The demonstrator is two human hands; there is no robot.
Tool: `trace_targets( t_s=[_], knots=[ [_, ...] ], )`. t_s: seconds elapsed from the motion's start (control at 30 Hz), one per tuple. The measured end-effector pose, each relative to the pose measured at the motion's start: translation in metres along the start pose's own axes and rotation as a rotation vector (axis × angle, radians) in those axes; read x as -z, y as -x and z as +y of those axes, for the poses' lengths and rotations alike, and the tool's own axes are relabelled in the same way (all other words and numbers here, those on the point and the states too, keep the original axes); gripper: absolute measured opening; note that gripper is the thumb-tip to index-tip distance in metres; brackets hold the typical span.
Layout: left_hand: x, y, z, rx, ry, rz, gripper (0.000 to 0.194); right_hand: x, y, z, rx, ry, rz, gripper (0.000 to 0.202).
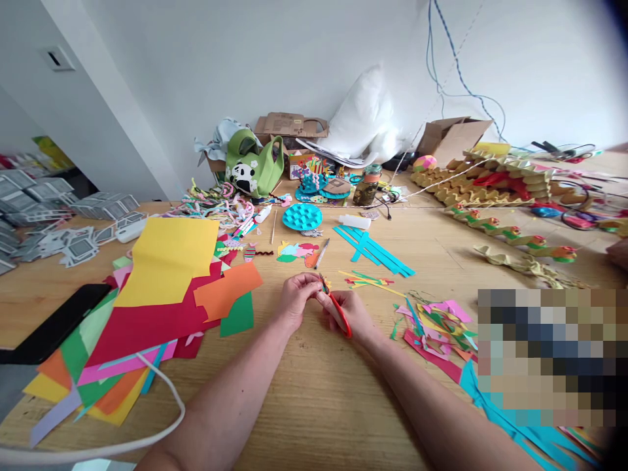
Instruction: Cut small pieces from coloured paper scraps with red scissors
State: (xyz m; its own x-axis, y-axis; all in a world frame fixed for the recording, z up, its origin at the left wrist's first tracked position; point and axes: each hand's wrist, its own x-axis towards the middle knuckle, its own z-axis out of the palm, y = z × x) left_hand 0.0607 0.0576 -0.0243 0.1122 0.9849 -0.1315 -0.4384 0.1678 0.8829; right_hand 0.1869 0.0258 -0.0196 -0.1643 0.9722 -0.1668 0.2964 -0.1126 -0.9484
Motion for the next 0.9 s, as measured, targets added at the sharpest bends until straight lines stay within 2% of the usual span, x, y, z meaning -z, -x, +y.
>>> trace_targets(
  t_s=[0.4, 0.67, 0.9],
  knots=[
    [0.0006, -0.001, -0.0013, -0.008, 0.015, 0.019, 0.009, 0.0, -0.0001, 0.0005, 0.01, 0.012, -0.007, 0.059],
    [0.0, 0.0005, 0.0017, 0.028, 0.022, 0.024, 0.015, 0.0002, 0.0, 0.0001, 0.01, 0.008, -0.007, 0.059],
    [0.0006, -0.0002, -0.0016, -0.013, 0.006, 0.016, 0.011, -0.0004, 0.0002, -0.001, -0.002, 0.005, -0.006, 0.06]
  ],
)
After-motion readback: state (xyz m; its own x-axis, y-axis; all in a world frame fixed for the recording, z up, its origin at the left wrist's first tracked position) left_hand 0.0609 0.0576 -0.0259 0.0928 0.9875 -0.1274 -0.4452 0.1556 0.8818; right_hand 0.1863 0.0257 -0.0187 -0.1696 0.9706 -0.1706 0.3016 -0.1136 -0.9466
